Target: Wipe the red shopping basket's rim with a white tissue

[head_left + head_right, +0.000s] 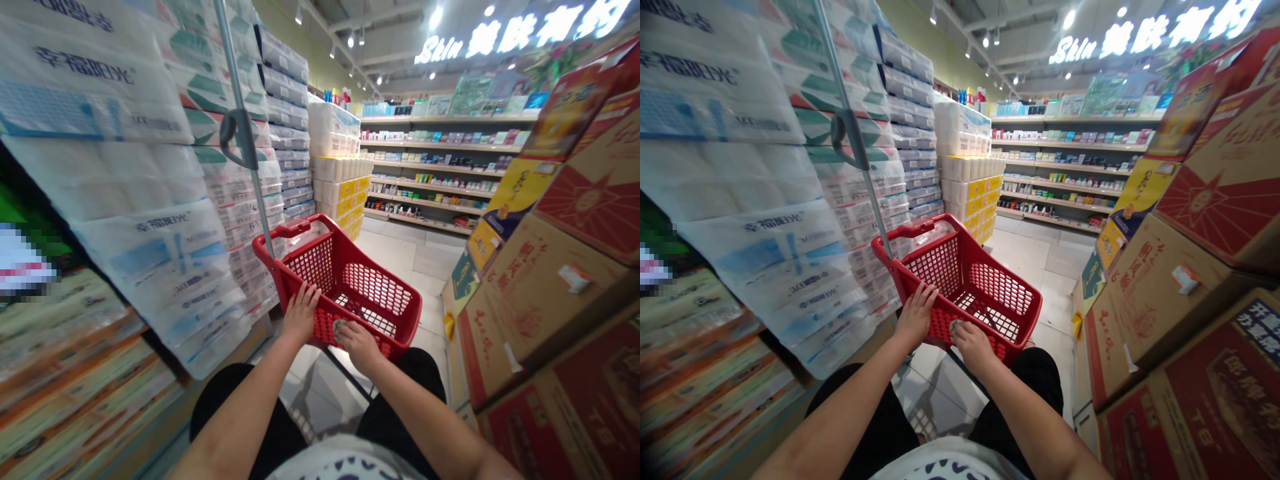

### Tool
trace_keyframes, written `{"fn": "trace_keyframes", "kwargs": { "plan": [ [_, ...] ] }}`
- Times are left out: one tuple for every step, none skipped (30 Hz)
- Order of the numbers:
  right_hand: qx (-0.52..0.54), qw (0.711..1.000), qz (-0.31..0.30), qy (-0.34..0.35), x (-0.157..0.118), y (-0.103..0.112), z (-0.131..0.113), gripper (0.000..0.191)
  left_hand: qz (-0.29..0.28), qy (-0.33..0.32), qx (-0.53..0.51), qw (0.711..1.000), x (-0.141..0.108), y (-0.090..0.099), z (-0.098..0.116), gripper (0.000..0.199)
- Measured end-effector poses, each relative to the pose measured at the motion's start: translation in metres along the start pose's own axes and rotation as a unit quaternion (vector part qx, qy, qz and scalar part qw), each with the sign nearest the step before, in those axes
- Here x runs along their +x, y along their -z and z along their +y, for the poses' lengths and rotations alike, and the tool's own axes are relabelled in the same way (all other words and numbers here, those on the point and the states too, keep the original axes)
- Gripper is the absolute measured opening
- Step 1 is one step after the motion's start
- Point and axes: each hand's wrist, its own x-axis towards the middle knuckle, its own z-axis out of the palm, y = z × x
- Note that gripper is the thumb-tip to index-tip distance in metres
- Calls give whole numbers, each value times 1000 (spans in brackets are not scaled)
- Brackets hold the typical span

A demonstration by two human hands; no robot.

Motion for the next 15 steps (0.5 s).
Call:
{"fn": "trace_keyframes", "kwargs": {
  "plan": [
    [-2,1000,15,0,0,-1,-1,23,0,-1,0,1000,0,0,0,62],
    [-5,1000,29,0,0,-2,-1,24,0,-3,-1,1000,0,0,0,62],
    [-8,999,39,2,-1,-3,-1,24,0,-4,-2,1000,0,0,0,62],
    [-9,999,41,6,-1,-3,-1,22,0,-4,-3,1000,0,1,0,61],
    [-9,999,36,11,-1,-3,-1,20,-1,-4,-3,1000,0,1,0,61],
    [-7,999,28,16,-1,-3,-1,17,-4,-3,-3,1000,0,2,0,61],
    [-5,1000,21,19,-1,-3,-1,15,-7,-2,-2,1000,0,2,1,61],
    [-4,1000,19,21,0,-2,-1,13,-9,0,0,1000,0,2,1,60],
    [-4,999,24,22,1,-2,-1,13,-10,1,2,1000,0,2,1,60],
    [-8,999,35,20,2,-1,-1,14,-9,2,4,1000,0,2,1,60],
    [-14,999,47,16,3,0,-1,15,-8,1,5,1000,0,2,1,60],
    [-21,998,54,12,4,1,-2,16,-6,1,6,1000,-1,2,1,60],
    [-30,998,54,8,5,1,-2,16,-4,1,7,1000,-1,2,1,60],
    [-39,998,43,6,6,2,-3,16,-2,0,8,1000,-1,2,1,60],
    [-45,999,23,5,6,2,-3,15,-2,0,8,1000,-2,2,1,60]
  ]
}}
